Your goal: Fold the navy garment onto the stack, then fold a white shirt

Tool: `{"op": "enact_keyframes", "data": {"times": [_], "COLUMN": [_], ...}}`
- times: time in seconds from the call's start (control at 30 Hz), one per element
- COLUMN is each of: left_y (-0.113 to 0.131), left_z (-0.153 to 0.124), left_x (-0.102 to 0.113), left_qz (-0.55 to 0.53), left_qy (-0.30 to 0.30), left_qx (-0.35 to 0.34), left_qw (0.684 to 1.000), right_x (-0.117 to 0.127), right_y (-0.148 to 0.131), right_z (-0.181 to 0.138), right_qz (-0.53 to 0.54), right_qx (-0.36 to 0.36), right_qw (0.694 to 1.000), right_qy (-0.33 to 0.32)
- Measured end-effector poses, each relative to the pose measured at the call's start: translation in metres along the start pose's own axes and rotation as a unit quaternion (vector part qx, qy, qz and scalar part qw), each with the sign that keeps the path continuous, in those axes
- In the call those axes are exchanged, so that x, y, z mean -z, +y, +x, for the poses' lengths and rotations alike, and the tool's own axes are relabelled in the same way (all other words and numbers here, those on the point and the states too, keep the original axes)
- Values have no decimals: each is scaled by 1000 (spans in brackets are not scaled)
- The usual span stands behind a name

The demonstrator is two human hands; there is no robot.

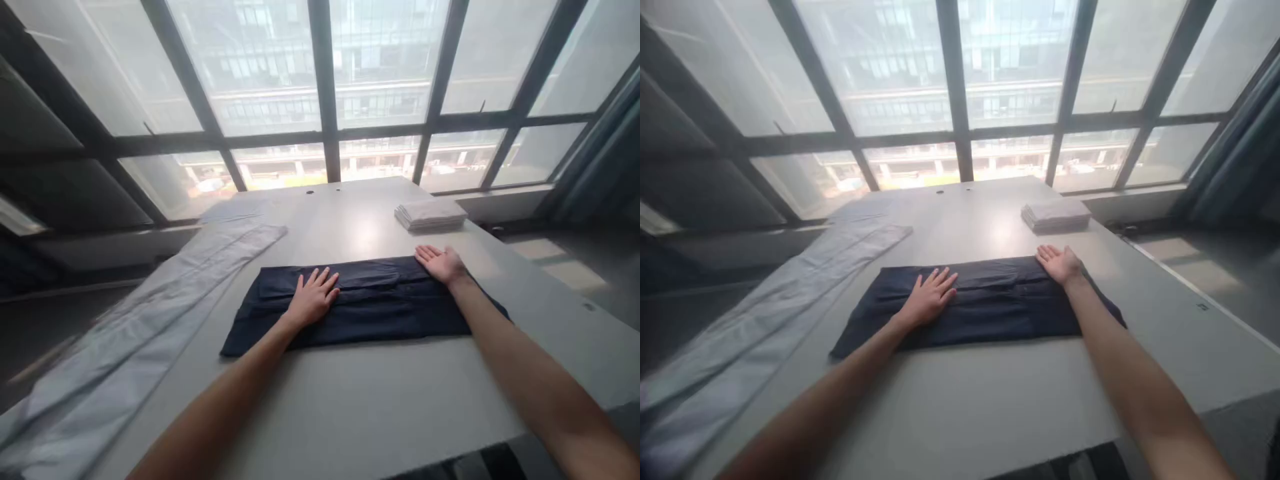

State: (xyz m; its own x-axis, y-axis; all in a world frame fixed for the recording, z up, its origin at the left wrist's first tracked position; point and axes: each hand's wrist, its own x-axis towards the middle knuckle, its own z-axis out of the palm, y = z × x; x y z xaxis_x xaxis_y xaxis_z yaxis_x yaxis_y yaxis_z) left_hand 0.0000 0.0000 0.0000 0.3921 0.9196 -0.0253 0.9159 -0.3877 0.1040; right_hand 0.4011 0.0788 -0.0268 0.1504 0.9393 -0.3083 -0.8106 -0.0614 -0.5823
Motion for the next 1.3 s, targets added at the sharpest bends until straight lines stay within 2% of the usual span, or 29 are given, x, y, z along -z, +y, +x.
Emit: {"op": "enact_keyframes", "data": {"times": [0.17, 0.37, 0.47, 0.6, 0.73, 0.87, 0.93, 1.0, 1.1, 1.2, 1.3], "left_y": [-2, -8, -31, -75, -104, -113, -110, -100, -71, -30, 2], "left_z": [-1, 2, 7, 12, 11, 9, 8, 6, 2, -2, -6], "left_x": [-3, -3, 0, 4, 3, 0, 0, 3, 11, 14, 7], "left_qz": [-4, -13, -33, -52, -41, -21, -11, 0, -2, -24, -37], "left_qy": [5, 29, 3, -26, -13, 31, 59, 94, 142, 125, 84], "left_qx": [1, 13, 66, 157, 222, 260, 270, 246, 131, 13, -61], "left_qw": [1000, 999, 997, 986, 974, 965, 961, 965, 981, 992, 994], "right_x": [2, 1, 1, 1, 2, 2, 2, 1, 0, 0, 0], "right_y": [-11, -7, -6, -7, -7, -6, -6, -6, -6, -6, -6], "right_z": [-2, -2, -2, -2, -1, 0, 0, -1, -2, -2, -2], "right_qz": [17, 0, -5, -11, -16, -20, -21, -24, -28, -29, -27], "right_qx": [100, 120, 119, 116, 115, 117, 117, 117, 117, 116, 115], "right_qw": [993, 990, 991, 991, 991, 991, 991, 991, 991, 991, 991], "right_qy": [65, 68, 67, 67, 68, 67, 66, 64, 64, 62, 57]}}
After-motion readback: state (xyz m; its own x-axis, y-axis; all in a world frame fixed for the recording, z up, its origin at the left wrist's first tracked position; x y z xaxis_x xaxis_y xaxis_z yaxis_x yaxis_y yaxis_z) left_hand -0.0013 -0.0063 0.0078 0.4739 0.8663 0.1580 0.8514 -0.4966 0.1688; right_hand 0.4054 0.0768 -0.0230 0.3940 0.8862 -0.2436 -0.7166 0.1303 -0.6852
